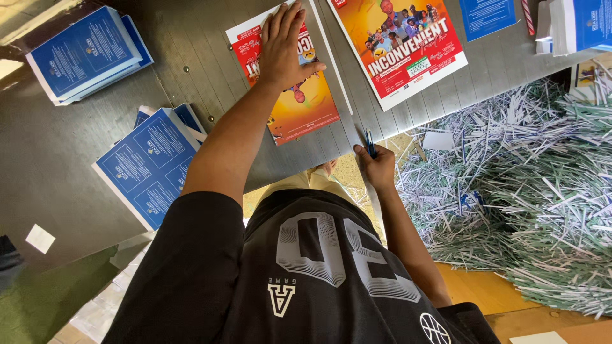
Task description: The person uses a utility knife to cut a large printed poster into smaller sections on a metal workbench. They align the poster, score the paper along a straight edge, and separate the cut pieces. The person then stacks the cut sections and hands them to another person.
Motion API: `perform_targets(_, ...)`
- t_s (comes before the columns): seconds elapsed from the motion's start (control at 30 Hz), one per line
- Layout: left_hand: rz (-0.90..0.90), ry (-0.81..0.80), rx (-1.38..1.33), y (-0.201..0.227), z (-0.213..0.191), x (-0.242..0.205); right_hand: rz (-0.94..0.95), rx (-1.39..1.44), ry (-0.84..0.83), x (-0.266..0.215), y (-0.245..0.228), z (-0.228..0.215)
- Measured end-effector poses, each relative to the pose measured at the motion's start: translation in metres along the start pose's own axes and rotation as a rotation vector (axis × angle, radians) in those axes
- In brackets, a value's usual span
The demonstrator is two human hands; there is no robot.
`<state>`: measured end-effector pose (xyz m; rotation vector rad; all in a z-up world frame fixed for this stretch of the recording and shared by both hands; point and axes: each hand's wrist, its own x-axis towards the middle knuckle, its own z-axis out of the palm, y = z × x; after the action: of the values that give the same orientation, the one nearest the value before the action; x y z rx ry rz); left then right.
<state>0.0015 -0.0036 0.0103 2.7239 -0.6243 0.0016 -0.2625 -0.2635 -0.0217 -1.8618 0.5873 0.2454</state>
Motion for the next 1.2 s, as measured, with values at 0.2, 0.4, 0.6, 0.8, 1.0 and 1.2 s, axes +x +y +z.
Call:
perform_targets(0.2,-0.001,0.002,-0.01,-0.002,0.003,-0.002,0.012,-0.02,0.001,0.0,-0.002,-0.001)
perform_targets(0.4,0.004,0.005,0.007,-0.004,0.006,-0.002,0.036,0.016,-0.01,-0.004,-0.011,-0.002)
perform_targets(0.6,0.009,0.003,0.005,-0.004,0.006,-0.002,0.019,0.031,-0.018,-0.004,-0.011,-0.002)
perform_targets(0.8,0.003,0.007,-0.01,-0.006,0.01,-0.001,0.023,0.016,-0.016,-0.002,-0.008,-0.002)
perform_targets(1.0,-0.012,-0.011,0.007,-0.005,0.01,-0.001,0.016,-0.002,-0.015,-0.003,-0.009,-0.002)
perform_targets(1.2,-0.002,0.007,0.005,-0.004,0.007,0.0,-0.005,0.013,-0.016,-0.003,-0.008,-0.002)
